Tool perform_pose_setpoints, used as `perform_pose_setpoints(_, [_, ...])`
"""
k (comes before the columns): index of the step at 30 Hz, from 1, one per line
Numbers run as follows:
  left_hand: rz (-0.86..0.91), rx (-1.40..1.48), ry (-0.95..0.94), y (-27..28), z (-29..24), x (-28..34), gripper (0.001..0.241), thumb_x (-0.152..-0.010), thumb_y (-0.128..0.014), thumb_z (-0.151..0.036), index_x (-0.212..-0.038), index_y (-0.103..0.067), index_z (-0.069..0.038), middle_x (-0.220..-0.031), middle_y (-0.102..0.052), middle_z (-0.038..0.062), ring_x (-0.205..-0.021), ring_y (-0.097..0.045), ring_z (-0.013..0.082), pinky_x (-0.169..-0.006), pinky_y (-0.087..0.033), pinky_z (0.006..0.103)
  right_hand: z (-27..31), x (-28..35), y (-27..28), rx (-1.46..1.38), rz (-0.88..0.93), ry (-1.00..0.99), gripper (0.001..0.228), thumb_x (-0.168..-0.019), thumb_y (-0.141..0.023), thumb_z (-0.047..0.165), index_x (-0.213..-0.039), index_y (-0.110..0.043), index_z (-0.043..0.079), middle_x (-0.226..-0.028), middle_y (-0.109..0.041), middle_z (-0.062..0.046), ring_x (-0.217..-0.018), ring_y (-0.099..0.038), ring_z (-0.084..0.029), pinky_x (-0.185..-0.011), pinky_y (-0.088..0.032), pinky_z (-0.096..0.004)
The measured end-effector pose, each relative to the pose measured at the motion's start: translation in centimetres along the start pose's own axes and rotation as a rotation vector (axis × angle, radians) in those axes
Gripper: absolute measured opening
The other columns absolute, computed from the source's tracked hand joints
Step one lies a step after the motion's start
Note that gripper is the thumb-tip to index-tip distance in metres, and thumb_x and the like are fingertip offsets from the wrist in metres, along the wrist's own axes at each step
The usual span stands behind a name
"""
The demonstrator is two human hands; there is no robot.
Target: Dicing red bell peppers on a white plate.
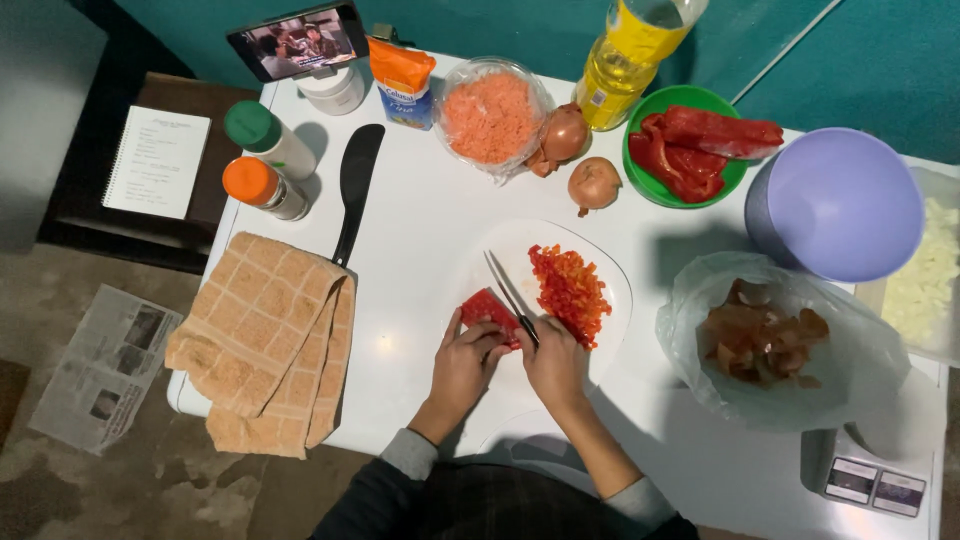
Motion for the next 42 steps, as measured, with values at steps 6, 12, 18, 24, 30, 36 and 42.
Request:
perform_pose_setpoints(6, [0.025,-0.012,-0.048,0.0,0.3,0.5,0.013,-0.085,-0.077,-0.019,-0.088,-0.079,-0.007,-0.107,-0.075,0.007,-0.113,-0.069,0.0261,-0.119,-0.034,0.0550,-0.5,-0.3,0.0,-0.069,-0.001,0.070,0.015,-0.091,-0.071,0.020,-0.100,-0.073,0.007,-0.088,-0.070,-0.015,-0.081,-0.069,-0.040,-0.064,-0.054,-0.050])
perform_pose_setpoints(12, [0.031,0.076,-0.035,1.0,0.3,-0.6,0.011,-0.085,-0.078,-0.016,-0.086,-0.078,-0.006,-0.106,-0.075,0.008,-0.111,-0.069,0.0278,-0.120,-0.035,0.0533,-0.2,0.5,0.0,0.067,-0.008,0.071,0.026,-0.091,-0.069,0.027,-0.106,-0.070,0.005,-0.094,-0.070,-0.011,-0.076,-0.071,-0.035,-0.061,-0.057,-0.046])
perform_pose_setpoints(18, [0.098,0.123,-0.008,1.7,0.4,-1.2,0.013,-0.085,-0.078,-0.016,-0.088,-0.078,-0.004,-0.102,-0.076,0.007,-0.105,-0.070,0.0267,-0.124,-0.036,0.0489,-0.8,2.1,-1.8,0.286,-0.039,0.084,0.034,-0.094,-0.068,0.031,-0.105,-0.063,-0.001,-0.097,-0.072,-0.014,-0.070,-0.071,-0.037,-0.058,-0.055,-0.049])
perform_pose_setpoints(24, [0.090,0.113,-0.100,1.9,0.8,-1.3,0.008,-0.082,-0.076,-0.012,-0.081,-0.078,-0.005,-0.101,-0.075,0.007,-0.105,-0.069,0.0267,-0.119,-0.037,0.0477,-1.4,0.9,-0.8,-0.120,0.092,-0.104,0.035,-0.083,-0.080,0.029,-0.105,-0.069,0.004,-0.073,-0.072,-0.010,-0.065,-0.072,-0.029,-0.062,-0.055,-0.042])
perform_pose_setpoints(30, [0.099,0.128,-0.056,2.0,0.3,-0.8,0.008,-0.083,-0.076,-0.012,-0.086,-0.077,-0.005,-0.102,-0.074,0.006,-0.099,-0.069,0.0269,-0.117,-0.043,0.0444,-0.7,0.9,0.0,-0.137,0.123,-0.099,0.031,-0.081,-0.084,0.029,-0.095,-0.070,0.005,-0.076,-0.075,-0.008,-0.066,-0.074,-0.026,-0.063,-0.056,-0.039])
perform_pose_setpoints(36, [0.078,0.101,-0.062,1.4,0.3,-1.2,0.011,-0.079,-0.079,-0.014,-0.086,-0.078,-0.006,-0.100,-0.075,0.006,-0.095,-0.070,0.0263,-0.117,-0.041,0.0463,-0.5,2.1,-0.4,-0.090,0.028,0.087,0.028,-0.086,-0.080,0.023,-0.093,-0.062,0.002,-0.085,-0.070,-0.016,-0.080,-0.070,-0.039,-0.068,-0.054,-0.048])
perform_pose_setpoints(42, [0.132,0.108,0.033,1.9,-0.5,-1.3,0.020,-0.075,-0.082,-0.016,-0.091,-0.077,-0.005,-0.100,-0.075,0.008,-0.085,-0.071,0.0249,-0.124,-0.036,0.0464,-0.4,2.7,-0.6,-0.066,0.054,0.056,0.033,-0.089,-0.076,0.024,-0.101,-0.057,0.000,-0.088,-0.070,-0.018,-0.081,-0.069,-0.042,-0.067,-0.054,-0.050])
Point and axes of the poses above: each hand's wrist, its own x-axis away from the middle knuckle, its own y-axis out of the back of the hand, z = x × y, the point moved 4 cm from there along -x, towards the middle knuckle
